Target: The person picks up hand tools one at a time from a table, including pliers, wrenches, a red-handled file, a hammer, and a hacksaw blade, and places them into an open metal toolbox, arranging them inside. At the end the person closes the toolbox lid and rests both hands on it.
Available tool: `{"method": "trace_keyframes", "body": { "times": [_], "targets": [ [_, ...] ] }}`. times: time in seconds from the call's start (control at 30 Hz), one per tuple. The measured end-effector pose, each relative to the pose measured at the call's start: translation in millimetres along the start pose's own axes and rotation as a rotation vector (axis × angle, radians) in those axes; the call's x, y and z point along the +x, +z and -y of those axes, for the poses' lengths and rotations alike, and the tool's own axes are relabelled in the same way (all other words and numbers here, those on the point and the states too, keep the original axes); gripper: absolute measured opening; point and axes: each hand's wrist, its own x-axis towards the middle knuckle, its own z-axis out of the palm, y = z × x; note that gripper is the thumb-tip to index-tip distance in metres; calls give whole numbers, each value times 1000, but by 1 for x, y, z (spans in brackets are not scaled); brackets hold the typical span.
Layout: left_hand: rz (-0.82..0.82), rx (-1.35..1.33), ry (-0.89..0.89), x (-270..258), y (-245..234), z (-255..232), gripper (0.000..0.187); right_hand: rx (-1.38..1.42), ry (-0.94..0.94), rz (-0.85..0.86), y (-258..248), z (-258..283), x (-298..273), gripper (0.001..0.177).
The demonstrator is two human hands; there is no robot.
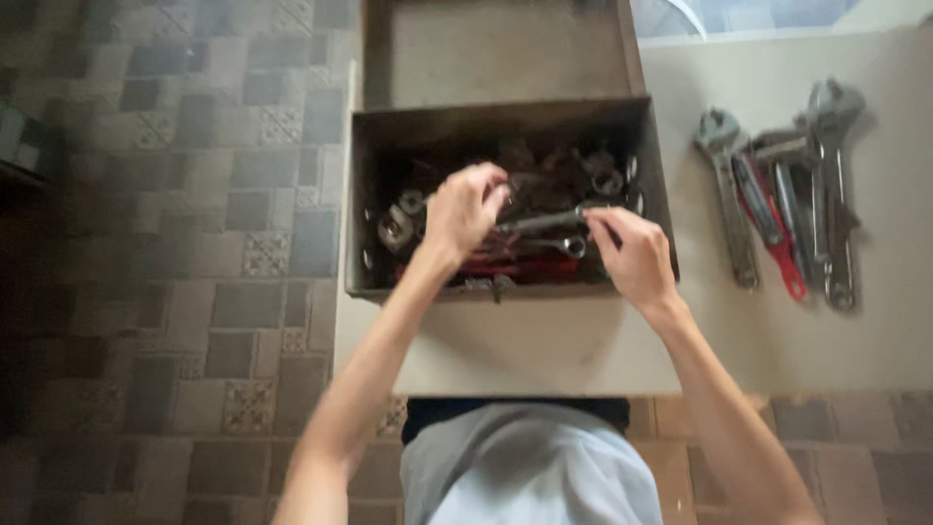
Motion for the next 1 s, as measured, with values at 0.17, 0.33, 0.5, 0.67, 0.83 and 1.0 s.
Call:
{"method": "trace_keyframes", "body": {
  "times": [0.17,0.33,0.5,0.67,0.83,1.0],
  "targets": [
    [-105,-68,-144,-43,-11,-19,20,-17,30,42,2,0,-1,17],
    [-95,29,-215,-64,-6,-19,19,-60,98,104,5,0,0,19],
    [-114,103,-183,-65,0,-17,21,-126,184,188,5,8,4,23],
    [-119,113,-174,-67,2,-13,23,-147,210,223,5,10,2,25],
    [-92,118,-208,-67,0,-15,23,-154,240,253,5,6,2,24],
    [-181,88,-170,-62,-3,-23,21,-69,10,77,5,2,4,21]
  ]
}}
